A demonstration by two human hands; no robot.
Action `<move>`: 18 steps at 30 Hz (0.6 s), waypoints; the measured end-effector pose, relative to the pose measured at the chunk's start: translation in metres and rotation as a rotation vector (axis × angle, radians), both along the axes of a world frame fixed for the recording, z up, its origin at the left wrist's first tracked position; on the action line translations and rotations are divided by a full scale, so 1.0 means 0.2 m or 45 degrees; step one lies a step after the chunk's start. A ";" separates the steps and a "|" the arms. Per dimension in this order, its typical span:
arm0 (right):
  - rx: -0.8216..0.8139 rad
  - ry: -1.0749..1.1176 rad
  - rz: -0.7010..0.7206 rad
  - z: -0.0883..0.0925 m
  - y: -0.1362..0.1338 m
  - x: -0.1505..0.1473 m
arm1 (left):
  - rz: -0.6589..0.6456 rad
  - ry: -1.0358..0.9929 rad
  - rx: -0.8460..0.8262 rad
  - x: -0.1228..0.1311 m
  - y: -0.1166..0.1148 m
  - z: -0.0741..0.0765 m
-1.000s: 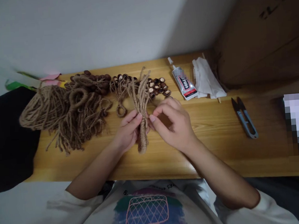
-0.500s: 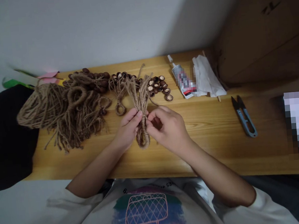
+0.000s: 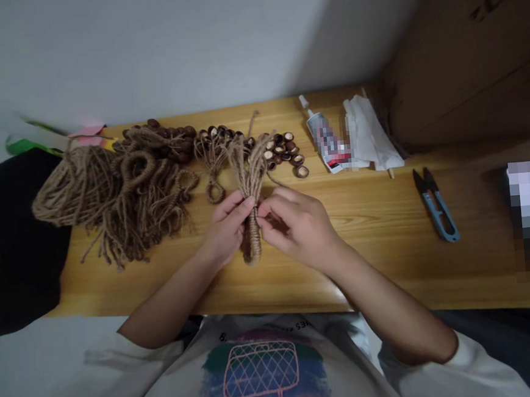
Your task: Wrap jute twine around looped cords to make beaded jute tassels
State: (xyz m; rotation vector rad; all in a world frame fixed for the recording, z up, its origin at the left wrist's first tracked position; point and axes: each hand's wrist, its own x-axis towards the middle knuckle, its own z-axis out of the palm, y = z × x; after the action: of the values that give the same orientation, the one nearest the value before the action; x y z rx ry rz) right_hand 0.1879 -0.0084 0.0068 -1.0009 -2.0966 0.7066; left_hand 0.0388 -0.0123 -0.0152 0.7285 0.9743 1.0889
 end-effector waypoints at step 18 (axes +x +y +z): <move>-0.241 0.301 -0.247 -0.02 0.02 0.00 | -0.249 0.124 0.177 -0.03 0.01 0.03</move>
State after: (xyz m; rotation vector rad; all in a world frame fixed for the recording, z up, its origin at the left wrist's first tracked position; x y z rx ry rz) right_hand 0.1875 -0.0052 0.0023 -1.1458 -1.7274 0.8896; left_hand 0.0329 -0.0105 -0.0089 0.9772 0.8949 0.9633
